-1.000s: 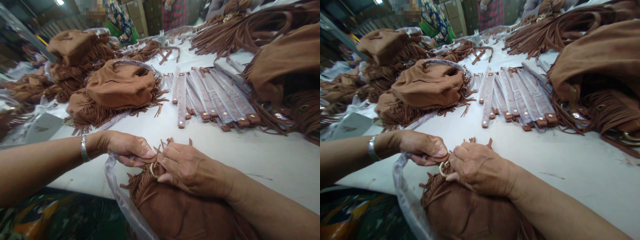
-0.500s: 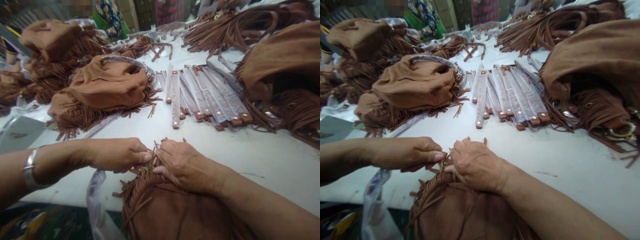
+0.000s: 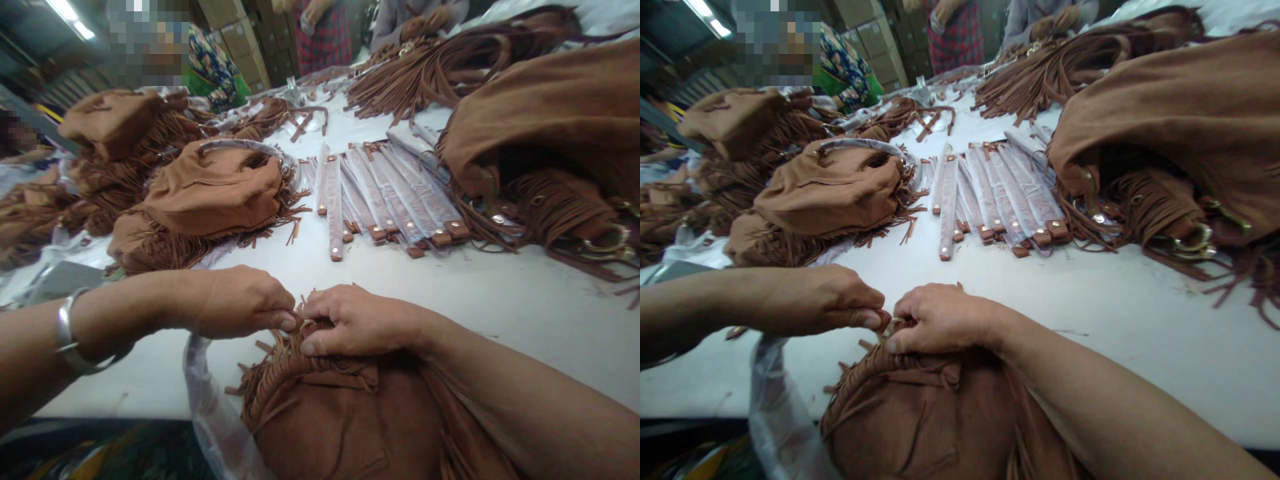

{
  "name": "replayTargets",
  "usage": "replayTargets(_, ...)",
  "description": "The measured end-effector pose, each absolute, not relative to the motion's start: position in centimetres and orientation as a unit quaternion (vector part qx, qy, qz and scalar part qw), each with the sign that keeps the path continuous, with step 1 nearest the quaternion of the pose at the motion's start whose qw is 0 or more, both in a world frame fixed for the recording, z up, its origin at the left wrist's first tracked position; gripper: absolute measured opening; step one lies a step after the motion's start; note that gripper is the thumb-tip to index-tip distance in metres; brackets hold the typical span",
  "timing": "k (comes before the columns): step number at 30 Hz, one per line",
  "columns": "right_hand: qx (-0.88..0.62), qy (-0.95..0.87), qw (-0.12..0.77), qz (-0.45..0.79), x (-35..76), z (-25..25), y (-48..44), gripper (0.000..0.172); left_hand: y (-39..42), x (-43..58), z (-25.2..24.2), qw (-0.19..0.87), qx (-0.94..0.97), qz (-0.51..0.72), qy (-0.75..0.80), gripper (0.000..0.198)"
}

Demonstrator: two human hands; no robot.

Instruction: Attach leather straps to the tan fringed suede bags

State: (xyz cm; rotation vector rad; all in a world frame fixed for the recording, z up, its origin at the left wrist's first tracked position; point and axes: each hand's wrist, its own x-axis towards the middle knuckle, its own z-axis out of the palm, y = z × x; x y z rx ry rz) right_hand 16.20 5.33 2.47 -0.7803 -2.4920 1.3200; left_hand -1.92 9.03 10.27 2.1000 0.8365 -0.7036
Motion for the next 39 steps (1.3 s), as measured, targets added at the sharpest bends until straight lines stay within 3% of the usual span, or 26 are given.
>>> replayTargets(3,-0.331,-0.86,0.108,0.373,15.9,2.6,4.5,0.032,9.3,-2.2,10.2,0.385,0.816,-0.277,0.331,0.032)
replayTargets(5,-0.387,-0.849,0.13,0.334,15.6,2.5,4.1,0.028,9.7,-2.6,10.0,0.432,0.789,-0.282,0.334,0.036)
replayTargets(12,-0.422,-0.826,0.182,0.327,15.1,1.9,3.8,0.028,11.0,-3.3,8.8,0.564,0.687,-0.272,0.369,0.043)
replayTargets(22,-0.295,-0.788,0.186,0.507,16.6,2.1,5.7,0.025,12.4,-1.3,10.7,0.424,0.794,-0.28,0.333,0.034)
replayTargets(25,-0.356,-0.737,0.251,0.517,16.3,1.7,5.6,0.024,12.3,-1.2,10.8,0.4,0.806,-0.27,0.342,0.038)
replayTargets(28,-0.415,-0.666,0.331,0.523,15.8,1.4,5.1,0.027,12.3,-1.6,10.7,0.423,0.789,-0.246,0.371,0.043)
replayTargets(35,-0.45,-0.634,0.369,0.509,15.7,1.1,5.0,0.028,11.6,-2.2,9.2,0.565,0.681,-0.224,0.409,0.047)
replayTargets(39,-0.465,-0.619,0.389,0.499,15.6,1.0,5.1,0.03,10.0,-2.1,8.3,0.54,0.673,-0.147,0.483,0.049)
